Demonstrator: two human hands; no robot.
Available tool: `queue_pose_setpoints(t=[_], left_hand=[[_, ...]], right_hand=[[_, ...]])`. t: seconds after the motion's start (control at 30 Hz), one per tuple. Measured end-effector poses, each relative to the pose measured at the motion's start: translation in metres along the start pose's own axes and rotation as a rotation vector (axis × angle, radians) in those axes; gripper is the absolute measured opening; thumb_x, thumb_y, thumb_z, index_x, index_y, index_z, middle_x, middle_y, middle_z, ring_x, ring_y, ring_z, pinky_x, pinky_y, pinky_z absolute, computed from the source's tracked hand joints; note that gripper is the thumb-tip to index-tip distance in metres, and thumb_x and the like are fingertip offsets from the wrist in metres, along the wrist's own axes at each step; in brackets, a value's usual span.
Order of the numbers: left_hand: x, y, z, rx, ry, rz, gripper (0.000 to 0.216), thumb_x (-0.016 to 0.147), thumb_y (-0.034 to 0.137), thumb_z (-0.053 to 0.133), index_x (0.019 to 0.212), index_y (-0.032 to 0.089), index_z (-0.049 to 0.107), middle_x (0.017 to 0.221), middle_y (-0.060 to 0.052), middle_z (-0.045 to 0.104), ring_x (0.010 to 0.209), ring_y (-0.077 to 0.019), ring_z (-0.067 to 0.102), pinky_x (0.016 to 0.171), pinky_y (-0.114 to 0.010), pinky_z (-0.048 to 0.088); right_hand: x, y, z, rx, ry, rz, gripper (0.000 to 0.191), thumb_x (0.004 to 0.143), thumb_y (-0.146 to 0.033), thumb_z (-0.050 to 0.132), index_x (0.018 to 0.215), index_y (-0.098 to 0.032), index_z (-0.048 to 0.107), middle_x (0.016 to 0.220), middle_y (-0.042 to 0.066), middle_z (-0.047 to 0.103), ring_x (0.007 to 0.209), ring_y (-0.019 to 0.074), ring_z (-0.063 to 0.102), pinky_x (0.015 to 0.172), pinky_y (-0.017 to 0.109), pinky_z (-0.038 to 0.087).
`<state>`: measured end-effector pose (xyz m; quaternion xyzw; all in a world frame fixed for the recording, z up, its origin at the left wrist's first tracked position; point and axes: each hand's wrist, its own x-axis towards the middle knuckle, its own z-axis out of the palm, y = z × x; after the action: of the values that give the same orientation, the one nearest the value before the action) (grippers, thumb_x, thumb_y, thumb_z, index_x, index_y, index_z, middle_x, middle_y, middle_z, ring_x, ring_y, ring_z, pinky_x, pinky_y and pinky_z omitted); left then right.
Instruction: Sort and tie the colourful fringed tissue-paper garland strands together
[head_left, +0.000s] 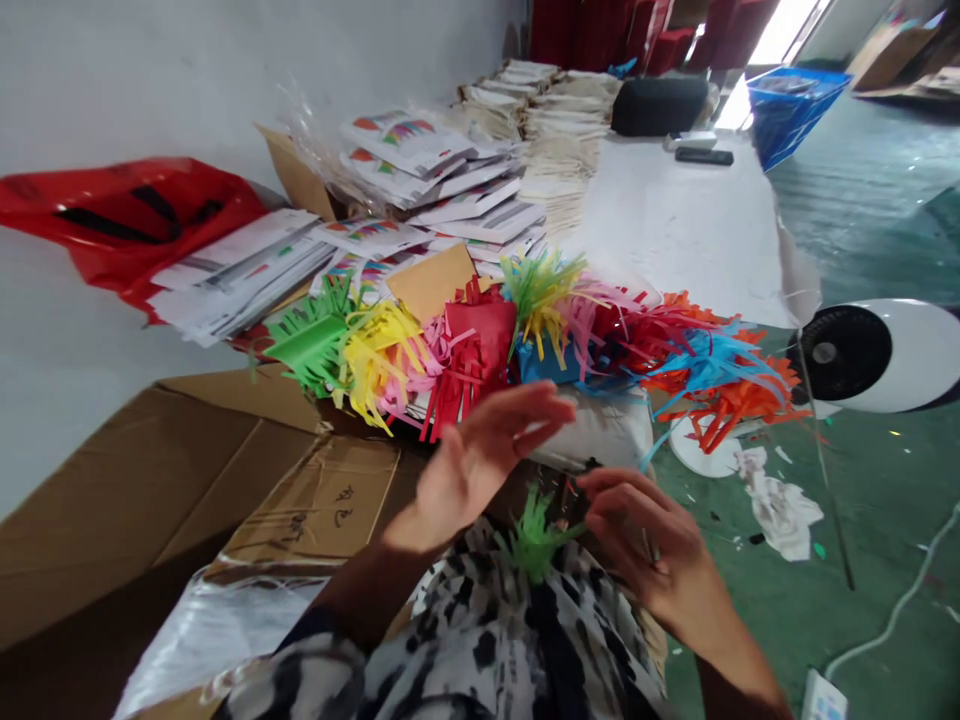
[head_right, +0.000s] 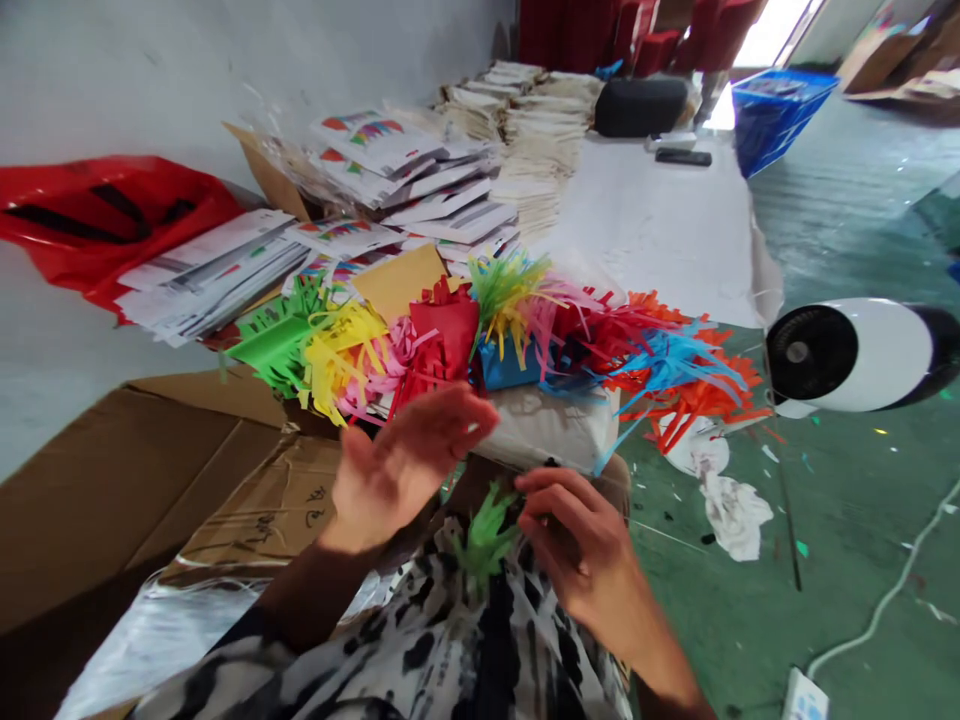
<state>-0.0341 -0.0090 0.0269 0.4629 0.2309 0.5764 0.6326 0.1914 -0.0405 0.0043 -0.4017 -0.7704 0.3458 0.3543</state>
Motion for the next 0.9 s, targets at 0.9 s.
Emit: queue_pose_setpoints(t=[0.9], left_hand=[[-0.046,0.016,-0.044,0.844,0.074,-0.465,0.010,0.084,0.027,0.080,0.092,0.021,0.081,0.087,-0.002,0.077,0.078,-0.0164,0.065,0.071,-0.025,0.049]], right_hand=[[0.016,0.007,0.087,0.294,0.069,0.078,0.008,0.099,-0.026,0.066,0.094,-0.024,0.071,0.158,0.011,0.049,0.140,0.0254,0.055,0.112,0.038,0.048]])
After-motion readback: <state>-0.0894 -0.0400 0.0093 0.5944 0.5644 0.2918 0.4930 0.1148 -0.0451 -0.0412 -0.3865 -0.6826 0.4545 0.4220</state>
